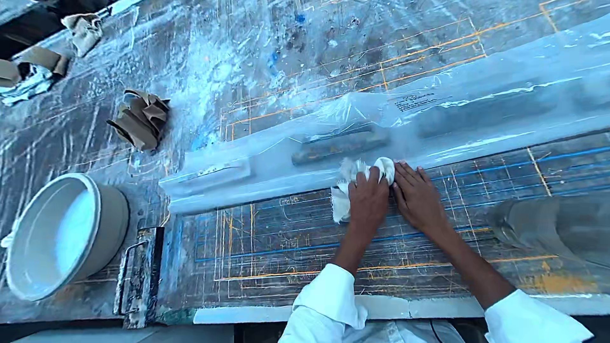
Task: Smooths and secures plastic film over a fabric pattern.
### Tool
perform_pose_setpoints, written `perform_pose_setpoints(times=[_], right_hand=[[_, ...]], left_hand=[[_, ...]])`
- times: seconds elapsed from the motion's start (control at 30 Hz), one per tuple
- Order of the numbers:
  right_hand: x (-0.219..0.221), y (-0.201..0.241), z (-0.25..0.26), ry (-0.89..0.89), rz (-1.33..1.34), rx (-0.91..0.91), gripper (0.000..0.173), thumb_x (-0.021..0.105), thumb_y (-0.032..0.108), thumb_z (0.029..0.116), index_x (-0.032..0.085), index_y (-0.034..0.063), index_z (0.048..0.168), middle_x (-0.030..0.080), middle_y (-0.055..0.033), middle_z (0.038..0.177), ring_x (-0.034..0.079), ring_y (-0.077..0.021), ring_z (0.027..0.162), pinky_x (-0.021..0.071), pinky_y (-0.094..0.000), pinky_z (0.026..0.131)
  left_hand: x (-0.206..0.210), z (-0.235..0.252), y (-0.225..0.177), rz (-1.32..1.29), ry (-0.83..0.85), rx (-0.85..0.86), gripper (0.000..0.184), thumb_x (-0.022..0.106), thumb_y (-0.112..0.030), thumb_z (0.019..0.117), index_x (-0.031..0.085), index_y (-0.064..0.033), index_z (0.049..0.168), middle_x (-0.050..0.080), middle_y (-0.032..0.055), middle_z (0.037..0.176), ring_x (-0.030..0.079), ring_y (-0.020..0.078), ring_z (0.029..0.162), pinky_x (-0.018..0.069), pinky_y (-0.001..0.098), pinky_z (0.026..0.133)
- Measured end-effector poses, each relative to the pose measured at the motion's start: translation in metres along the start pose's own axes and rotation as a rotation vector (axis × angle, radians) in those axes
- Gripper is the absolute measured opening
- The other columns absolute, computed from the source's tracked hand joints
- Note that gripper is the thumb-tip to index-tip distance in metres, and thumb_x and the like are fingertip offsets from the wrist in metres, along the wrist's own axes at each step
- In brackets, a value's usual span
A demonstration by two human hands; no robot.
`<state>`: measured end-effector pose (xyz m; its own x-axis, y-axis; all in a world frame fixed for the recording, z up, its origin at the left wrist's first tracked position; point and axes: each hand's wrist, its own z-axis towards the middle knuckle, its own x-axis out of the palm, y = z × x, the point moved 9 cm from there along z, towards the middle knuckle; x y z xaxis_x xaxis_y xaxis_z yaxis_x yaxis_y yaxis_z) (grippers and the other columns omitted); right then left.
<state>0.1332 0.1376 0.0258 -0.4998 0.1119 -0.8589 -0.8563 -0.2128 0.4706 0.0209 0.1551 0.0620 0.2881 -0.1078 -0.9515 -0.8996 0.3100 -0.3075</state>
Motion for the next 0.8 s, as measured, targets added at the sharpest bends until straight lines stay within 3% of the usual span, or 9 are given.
perform_pose_setpoints(times=[0.13,0.2,0.27,0.33,0.43,0.53,0.67,0.73,0.8], right_hand=[[0.004,0.001,-0.002,0.04,-0.04,0.006,0.05,0.031,0.026,0.1079,0.054,0.0054,0.148,0.049,-0.0084,0.157,0.042,-0.0269,0.149,0.027,-0.0543,0.123],[0.004,0.0,0.001,0.03,-0.053,0.002,0.05,0.033,0.026,0.1081,0.054,0.0048,0.148,0.049,-0.0083,0.157,0.042,-0.027,0.149,0.0274,-0.054,0.123],[0.005,0.003,-0.005,0.04,-0.038,0.005,0.05,0.032,0.027,0.1089,0.052,0.0049,0.149,0.047,-0.0082,0.159,0.04,-0.0268,0.15,0.0259,-0.0535,0.123],[0.003,0.002,0.0,0.017,-0.04,-0.002,0.051,0.031,0.027,0.1085,0.054,0.0047,0.148,0.049,-0.0087,0.157,0.042,-0.0273,0.148,0.0274,-0.0536,0.123],[0.003,0.001,0.0,0.013,-0.034,-0.012,0.05,0.032,0.026,0.1083,0.056,0.0026,0.145,0.052,-0.0106,0.155,0.045,-0.0292,0.147,0.029,-0.0558,0.121],[0.004,0.0,-0.001,0.044,-0.04,-0.019,0.052,0.029,0.029,0.1091,0.054,0.005,0.148,0.05,-0.0095,0.157,0.042,-0.0288,0.148,0.0279,-0.055,0.122],[0.006,-0.003,0.0,0.024,-0.031,-0.02,0.054,0.029,0.032,0.1089,0.055,0.0045,0.147,0.05,-0.0111,0.156,0.042,-0.0292,0.148,0.0269,-0.0546,0.123],[0.005,-0.004,-0.002,0.015,-0.03,-0.023,0.055,0.028,0.033,0.1088,0.054,0.0047,0.147,0.05,-0.0114,0.156,0.041,-0.0296,0.149,0.0258,-0.0554,0.123],[0.007,-0.006,-0.001,0.008,-0.038,-0.031,0.056,0.027,0.035,0.1084,0.054,0.0052,0.148,0.049,-0.0114,0.157,0.041,-0.0299,0.149,0.0254,-0.0562,0.123]], left_hand=[[-0.033,-0.047,0.122,0.128,-0.088,-0.163,0.03,0.067,-0.009,0.0933,0.074,-0.0059,0.122,0.06,0.0221,0.142,0.058,0.0487,0.129,0.0475,0.0675,0.099],[-0.059,-0.064,0.182,0.213,-0.055,-0.372,0.024,0.066,-0.007,0.0938,0.073,-0.0025,0.116,0.061,0.0253,0.137,0.06,0.0507,0.12,0.0504,0.0693,0.09],[-0.063,-0.057,0.166,0.188,0.009,-0.464,0.024,0.066,-0.01,0.0945,0.073,0.0013,0.115,0.058,0.0298,0.137,0.056,0.054,0.122,0.0479,0.0708,0.092],[-0.038,-0.029,0.091,0.124,0.016,-0.32,0.029,0.061,-0.02,0.0986,0.073,-0.0021,0.119,0.057,0.0276,0.143,0.053,0.05,0.131,0.0443,0.0667,0.103],[-0.003,0.001,0.021,0.035,-0.072,0.001,0.024,0.065,-0.03,0.0967,0.078,-0.0117,0.105,0.065,0.0157,0.134,0.062,0.0426,0.119,0.0518,0.0634,0.09],[-0.033,-0.029,0.119,0.156,-0.169,-0.099,0.019,0.067,-0.022,0.0948,0.078,-0.0125,0.107,0.069,0.0146,0.131,0.065,0.0436,0.116,0.0538,0.064,0.083],[-0.107,-0.097,0.295,0.236,-0.062,-0.703,0.028,0.059,-0.021,0.1024,0.073,-0.0012,0.117,0.059,0.0274,0.138,0.053,0.0534,0.128,0.0453,0.074,0.094],[-0.112,-0.093,0.293,0.203,-0.004,-0.754,0.032,0.055,-0.023,0.1041,0.071,0.0012,0.118,0.055,0.0283,0.143,0.051,0.0511,0.132,0.0447,0.0702,0.101],[-0.09,-0.069,0.238,0.198,-0.03,-0.479,0.026,0.06,-0.018,0.1001,0.075,0.0005,0.11,0.06,0.0276,0.136,0.056,0.0485,0.127,0.0479,0.0649,0.1]])
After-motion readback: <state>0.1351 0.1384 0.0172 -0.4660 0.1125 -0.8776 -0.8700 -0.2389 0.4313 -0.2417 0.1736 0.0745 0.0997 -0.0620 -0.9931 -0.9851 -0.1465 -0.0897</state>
